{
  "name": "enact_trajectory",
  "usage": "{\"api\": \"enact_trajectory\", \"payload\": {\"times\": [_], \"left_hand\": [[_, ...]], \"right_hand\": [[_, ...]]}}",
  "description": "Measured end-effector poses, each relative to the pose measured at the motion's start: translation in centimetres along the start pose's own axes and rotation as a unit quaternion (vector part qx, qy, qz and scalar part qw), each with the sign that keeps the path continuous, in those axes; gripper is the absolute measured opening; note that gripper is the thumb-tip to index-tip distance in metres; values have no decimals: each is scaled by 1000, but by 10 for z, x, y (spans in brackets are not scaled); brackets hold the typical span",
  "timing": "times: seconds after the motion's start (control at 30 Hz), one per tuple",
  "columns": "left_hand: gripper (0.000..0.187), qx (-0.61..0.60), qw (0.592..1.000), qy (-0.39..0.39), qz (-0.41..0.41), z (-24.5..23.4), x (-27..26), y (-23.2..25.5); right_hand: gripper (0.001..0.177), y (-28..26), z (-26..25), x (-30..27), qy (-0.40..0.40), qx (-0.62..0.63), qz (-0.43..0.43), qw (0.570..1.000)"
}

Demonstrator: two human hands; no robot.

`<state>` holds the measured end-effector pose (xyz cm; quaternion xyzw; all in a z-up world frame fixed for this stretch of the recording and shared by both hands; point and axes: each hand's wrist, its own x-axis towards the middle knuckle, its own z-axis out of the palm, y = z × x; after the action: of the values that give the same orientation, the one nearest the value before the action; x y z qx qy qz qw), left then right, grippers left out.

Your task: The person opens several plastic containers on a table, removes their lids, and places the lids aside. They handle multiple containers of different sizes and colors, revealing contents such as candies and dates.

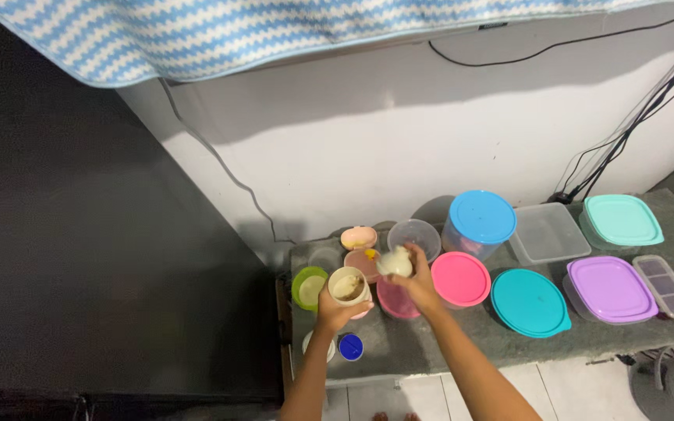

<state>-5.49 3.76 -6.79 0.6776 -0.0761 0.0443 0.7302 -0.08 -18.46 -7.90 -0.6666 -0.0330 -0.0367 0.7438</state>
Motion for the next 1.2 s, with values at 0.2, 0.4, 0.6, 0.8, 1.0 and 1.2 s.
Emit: {"api": "enact_trajectory", "payload": {"times": [0.2, 0.4, 0.6, 0.8, 1.0, 1.2], "left_hand": [[67, -16, 998, 62, -18, 1, -35, -28], [71, -26, 997, 65, -40, 7, -53, -42], [87, -27, 996, 81, -12, 15, -62, -79], [82, 13, 997, 71, -28, 16, -61, -94], [72, 13, 997, 78, -4, 22, -54, -68], [88, 91, 992, 70, 57, 34, -37, -33]], "right_hand": [[87, 66, 5, -83, 69, -163, 74, 981], [83, 111, 13, -141, 100, -349, 42, 931], [95, 171, 1, -144, 41, -416, 84, 904], [105, 201, -12, -143, 7, -398, 111, 911], [69, 136, -9, -145, 40, -316, -67, 946], [114, 23, 61, -78, 2, 12, -71, 997]]}}
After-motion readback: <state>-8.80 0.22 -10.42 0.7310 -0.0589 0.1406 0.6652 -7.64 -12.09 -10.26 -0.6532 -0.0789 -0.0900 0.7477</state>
